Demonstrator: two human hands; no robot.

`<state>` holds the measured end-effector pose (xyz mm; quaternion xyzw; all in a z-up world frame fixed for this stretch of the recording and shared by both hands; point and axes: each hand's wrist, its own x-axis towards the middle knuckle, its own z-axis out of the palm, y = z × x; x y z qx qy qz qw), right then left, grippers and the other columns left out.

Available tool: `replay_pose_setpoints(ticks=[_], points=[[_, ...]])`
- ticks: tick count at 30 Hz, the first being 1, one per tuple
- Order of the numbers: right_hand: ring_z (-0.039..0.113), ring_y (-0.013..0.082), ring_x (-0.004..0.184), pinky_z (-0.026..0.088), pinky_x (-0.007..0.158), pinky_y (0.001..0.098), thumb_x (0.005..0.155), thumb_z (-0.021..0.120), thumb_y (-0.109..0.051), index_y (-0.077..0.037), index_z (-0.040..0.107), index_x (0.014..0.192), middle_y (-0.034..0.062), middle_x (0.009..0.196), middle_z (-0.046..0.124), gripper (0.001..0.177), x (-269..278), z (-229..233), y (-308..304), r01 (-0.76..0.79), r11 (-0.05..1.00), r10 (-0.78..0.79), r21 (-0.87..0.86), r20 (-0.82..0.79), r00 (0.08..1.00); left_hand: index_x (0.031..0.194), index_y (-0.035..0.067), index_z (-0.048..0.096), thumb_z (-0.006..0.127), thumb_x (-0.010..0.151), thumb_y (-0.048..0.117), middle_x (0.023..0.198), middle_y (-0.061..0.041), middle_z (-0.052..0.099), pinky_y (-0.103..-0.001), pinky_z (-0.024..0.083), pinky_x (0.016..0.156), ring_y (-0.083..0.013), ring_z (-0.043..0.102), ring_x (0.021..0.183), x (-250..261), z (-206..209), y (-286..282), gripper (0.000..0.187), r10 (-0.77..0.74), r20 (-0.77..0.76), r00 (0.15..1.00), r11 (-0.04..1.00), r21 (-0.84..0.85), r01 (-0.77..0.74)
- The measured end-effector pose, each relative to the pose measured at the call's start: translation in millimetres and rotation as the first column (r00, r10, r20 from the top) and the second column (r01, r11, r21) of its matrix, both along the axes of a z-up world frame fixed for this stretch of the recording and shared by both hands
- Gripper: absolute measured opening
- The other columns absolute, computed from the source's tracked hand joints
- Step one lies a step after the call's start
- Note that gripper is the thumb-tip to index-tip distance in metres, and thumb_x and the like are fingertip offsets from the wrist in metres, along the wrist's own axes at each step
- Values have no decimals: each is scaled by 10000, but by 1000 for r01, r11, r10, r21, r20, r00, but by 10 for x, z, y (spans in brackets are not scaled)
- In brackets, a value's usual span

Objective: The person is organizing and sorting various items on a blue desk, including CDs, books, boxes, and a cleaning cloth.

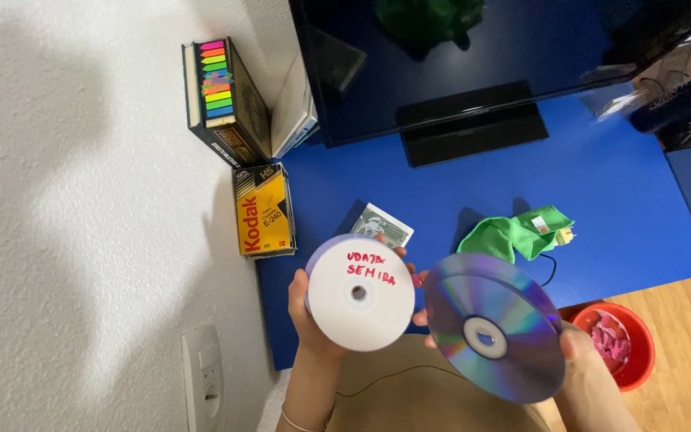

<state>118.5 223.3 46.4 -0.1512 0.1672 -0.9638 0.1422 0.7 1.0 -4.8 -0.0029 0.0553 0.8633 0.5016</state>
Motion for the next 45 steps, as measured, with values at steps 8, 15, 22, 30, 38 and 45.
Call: replay_pose_setpoints(ticks=[8,15,22,30,38,45], points=[[365,438,1485,393,1205,569,1040,1040,-433,3,164,1603,243,1671,169,1129,-10,398,5,-38,986,40,163,-7,999,1519,18,428,571,824,664,1453,-257,532,-519,482,1067,-419,536,1316,32,-73,81,959,4,38,999,992,-129,1],[349,388,1516,304,1259,503,1155,971,-484,-17,107,1613,298,1615,305,1083,73,584,41,-95,959,102,268,-11,995,1481,28,455,575,862,576,1426,-232,538,-526,485,1053,-399,552,1289,38,-154,116,835,-44,9,999,991,-128,45],[338,394,1516,313,1245,483,1160,928,-482,20,64,1611,306,1638,249,1097,251,330,201,-114,963,118,244,-4,993,1443,61,510,500,852,597,1340,-231,606,-531,518,984,-396,588,1209,93,-412,20,798,97,-16,995,933,-346,-96],[403,403,1472,364,1213,567,1006,1084,-420,34,147,1595,252,1601,343,1197,128,303,141,-33,990,19,136,100,995,1506,168,426,607,750,697,1450,-172,513,-512,564,969,-377,539,1292,115,-357,-127,940,58,93,994,986,-161,-42],[331,441,1518,329,1237,590,1094,951,-423,38,107,1608,212,1681,200,1090,190,183,224,-11,975,-1,220,56,998,1444,140,521,551,782,693,1345,-175,613,-564,550,920,-409,597,1204,199,-482,-123,863,215,94,972,921,-349,-170],[380,426,1496,355,1207,580,1057,989,-446,33,170,1604,283,1661,236,1094,166,160,269,8,962,-29,274,72,997,1453,143,518,551,794,683,1365,-176,603,-552,534,941,-405,587,1218,189,-488,-105,853,196,108,975,933,-326,-151]])
